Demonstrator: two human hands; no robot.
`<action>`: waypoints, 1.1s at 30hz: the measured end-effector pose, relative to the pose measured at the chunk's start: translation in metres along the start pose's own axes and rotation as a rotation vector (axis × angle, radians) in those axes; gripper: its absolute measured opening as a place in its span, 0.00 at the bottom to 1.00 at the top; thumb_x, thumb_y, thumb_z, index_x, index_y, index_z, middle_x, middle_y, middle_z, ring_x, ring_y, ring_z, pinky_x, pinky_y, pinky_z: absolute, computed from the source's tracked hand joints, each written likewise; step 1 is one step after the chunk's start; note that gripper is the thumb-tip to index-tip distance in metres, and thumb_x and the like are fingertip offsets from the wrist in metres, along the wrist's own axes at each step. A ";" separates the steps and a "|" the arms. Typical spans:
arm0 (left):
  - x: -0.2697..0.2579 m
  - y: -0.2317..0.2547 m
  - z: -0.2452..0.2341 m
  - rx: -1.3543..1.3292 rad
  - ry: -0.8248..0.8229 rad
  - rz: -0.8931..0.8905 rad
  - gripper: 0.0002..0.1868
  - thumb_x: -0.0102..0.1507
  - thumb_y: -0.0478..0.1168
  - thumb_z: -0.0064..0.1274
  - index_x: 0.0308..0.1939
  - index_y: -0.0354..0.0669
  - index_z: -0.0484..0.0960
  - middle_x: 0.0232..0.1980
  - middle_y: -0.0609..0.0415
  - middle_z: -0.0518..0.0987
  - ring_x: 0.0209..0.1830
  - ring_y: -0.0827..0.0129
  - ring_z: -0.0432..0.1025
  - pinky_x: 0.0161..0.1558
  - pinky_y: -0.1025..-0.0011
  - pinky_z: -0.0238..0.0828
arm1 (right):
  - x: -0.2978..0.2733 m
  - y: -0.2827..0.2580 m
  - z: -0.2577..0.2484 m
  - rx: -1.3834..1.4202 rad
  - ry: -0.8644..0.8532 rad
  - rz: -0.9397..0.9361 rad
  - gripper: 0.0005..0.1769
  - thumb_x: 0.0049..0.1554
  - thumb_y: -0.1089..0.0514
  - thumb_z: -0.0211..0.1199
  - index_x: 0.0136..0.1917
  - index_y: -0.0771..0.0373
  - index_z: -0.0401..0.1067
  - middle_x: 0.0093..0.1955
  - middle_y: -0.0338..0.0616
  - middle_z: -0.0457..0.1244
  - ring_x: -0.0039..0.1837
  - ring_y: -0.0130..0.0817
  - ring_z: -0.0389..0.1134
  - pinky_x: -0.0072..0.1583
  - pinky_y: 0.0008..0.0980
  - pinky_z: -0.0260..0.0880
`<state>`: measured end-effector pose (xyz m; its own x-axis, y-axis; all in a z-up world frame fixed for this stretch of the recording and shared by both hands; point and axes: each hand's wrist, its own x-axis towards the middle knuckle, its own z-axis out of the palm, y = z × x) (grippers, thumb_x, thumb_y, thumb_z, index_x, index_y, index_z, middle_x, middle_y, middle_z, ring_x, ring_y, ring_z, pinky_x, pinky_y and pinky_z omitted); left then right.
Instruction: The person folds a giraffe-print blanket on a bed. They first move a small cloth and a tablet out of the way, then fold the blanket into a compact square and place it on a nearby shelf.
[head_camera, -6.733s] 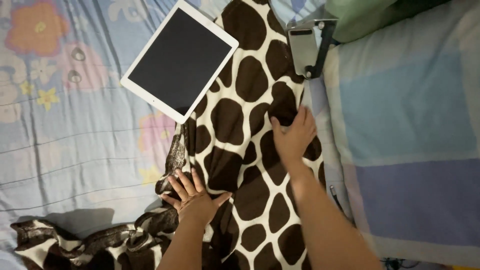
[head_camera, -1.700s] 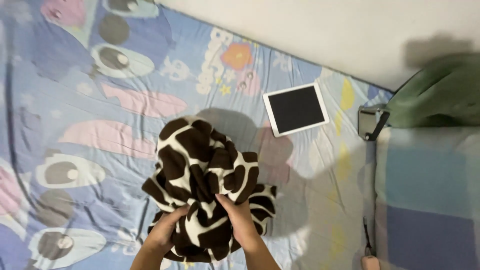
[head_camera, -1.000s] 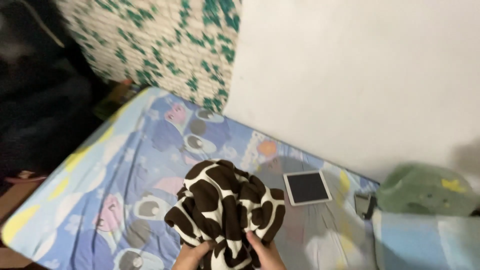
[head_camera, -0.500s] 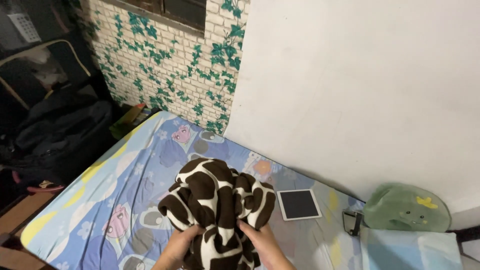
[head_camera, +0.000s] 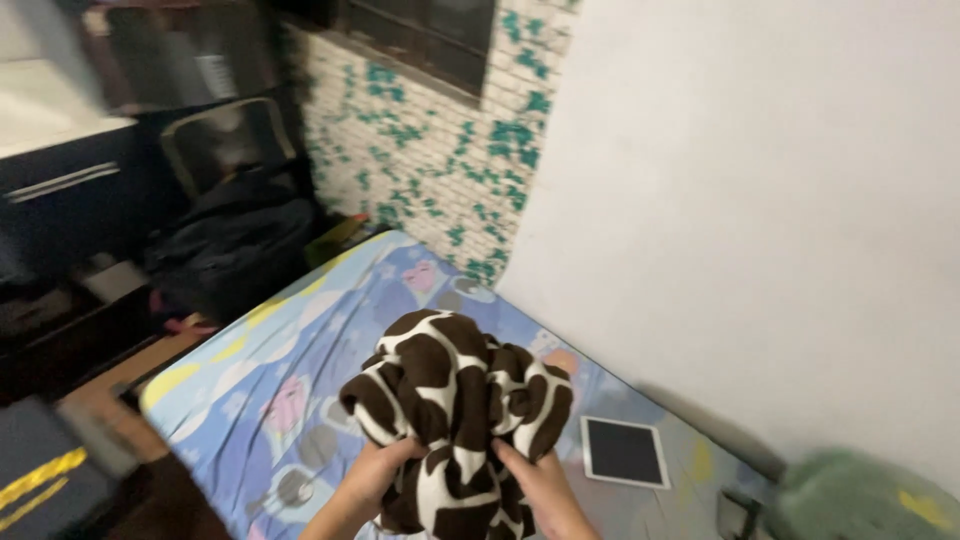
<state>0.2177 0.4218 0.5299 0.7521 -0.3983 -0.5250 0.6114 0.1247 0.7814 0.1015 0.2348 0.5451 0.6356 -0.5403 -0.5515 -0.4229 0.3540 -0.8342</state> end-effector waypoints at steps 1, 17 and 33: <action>-0.009 0.003 0.002 0.018 -0.016 0.010 0.37 0.46 0.27 0.55 0.62 0.29 0.80 0.58 0.40 0.85 0.55 0.53 0.77 0.59 0.57 0.74 | -0.007 -0.007 0.000 0.002 0.002 0.051 0.40 0.55 0.55 0.67 0.80 0.50 0.61 0.81 0.33 0.58 0.80 0.36 0.57 0.77 0.38 0.58; -0.074 0.005 -0.014 -0.072 0.123 -0.024 0.32 0.50 0.29 0.52 0.61 0.33 0.81 0.57 0.38 0.85 0.54 0.46 0.78 0.55 0.49 0.77 | -0.011 -0.018 -0.009 -0.172 -0.129 -0.061 0.42 0.55 0.46 0.60 0.81 0.51 0.57 0.80 0.37 0.57 0.78 0.39 0.59 0.74 0.42 0.62; -0.101 0.073 -0.012 0.030 0.338 0.147 0.43 0.58 0.47 0.64 0.74 0.34 0.66 0.71 0.29 0.69 0.71 0.34 0.63 0.64 0.34 0.62 | 0.063 -0.091 -0.096 0.555 -0.131 -0.427 0.24 0.64 0.53 0.58 0.72 0.58 0.67 0.73 0.49 0.62 0.72 0.42 0.64 0.74 0.49 0.63</action>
<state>0.1889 0.4819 0.6362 0.8730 -0.0553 -0.4846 0.4875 0.1295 0.8635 0.1177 0.0952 0.5865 0.7593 -0.6349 -0.1430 0.2497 0.4870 -0.8369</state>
